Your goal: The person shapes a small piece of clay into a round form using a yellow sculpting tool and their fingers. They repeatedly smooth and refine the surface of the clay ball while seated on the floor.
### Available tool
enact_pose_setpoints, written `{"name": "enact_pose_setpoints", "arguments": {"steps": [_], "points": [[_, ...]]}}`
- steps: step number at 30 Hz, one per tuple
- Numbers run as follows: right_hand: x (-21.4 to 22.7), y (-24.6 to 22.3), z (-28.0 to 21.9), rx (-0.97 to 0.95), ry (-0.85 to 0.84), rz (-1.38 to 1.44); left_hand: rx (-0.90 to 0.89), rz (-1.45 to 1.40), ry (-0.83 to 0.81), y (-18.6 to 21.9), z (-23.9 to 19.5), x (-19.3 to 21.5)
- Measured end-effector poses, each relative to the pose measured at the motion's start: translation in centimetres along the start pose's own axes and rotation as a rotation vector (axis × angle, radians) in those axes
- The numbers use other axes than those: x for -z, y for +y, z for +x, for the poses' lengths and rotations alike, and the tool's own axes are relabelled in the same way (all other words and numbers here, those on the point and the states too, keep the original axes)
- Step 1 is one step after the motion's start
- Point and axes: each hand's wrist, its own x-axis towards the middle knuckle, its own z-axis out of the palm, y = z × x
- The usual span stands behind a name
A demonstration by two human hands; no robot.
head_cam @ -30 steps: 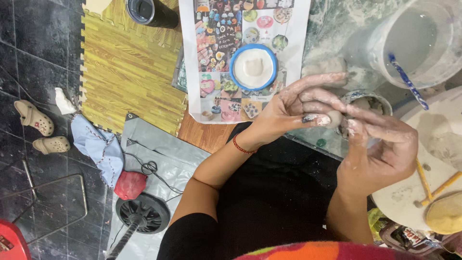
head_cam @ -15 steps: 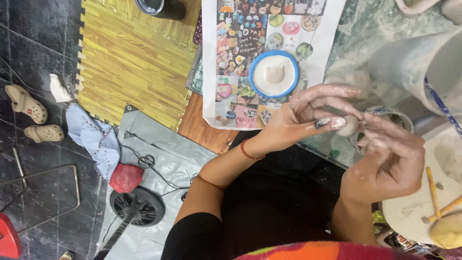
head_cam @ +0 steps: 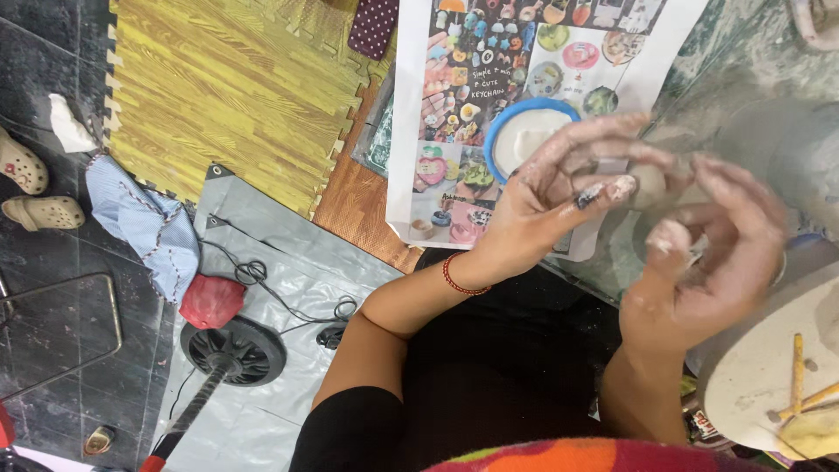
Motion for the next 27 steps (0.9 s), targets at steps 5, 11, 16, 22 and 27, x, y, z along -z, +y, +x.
{"name": "enact_pose_setpoints", "arguments": {"steps": [5, 11, 16, 22, 27], "points": [[-0.9, -1.0, 1.7, -0.056, -0.062, -0.055, -0.077, 0.002, 0.080, 0.1, 0.3, -0.6], [0.0, 0.6, 0.6, 0.016, -0.104, -0.103, -0.041, -0.012, 0.127, -0.4, -0.3, -0.9], [1.4, -0.3, -0.8, -0.046, -0.082, -0.146, -0.038, 0.191, 0.119, -0.6, -1.9, -2.5], [5.9, 0.9, -7.1, 0.215, -0.048, -0.277, 0.011, 0.206, 0.024, -2.5, -4.9, -5.3], [10.6, 4.8, -13.7, 0.258, 0.133, -0.039, 0.038, 0.346, -0.142, -6.0, -6.3, -8.4]]}}
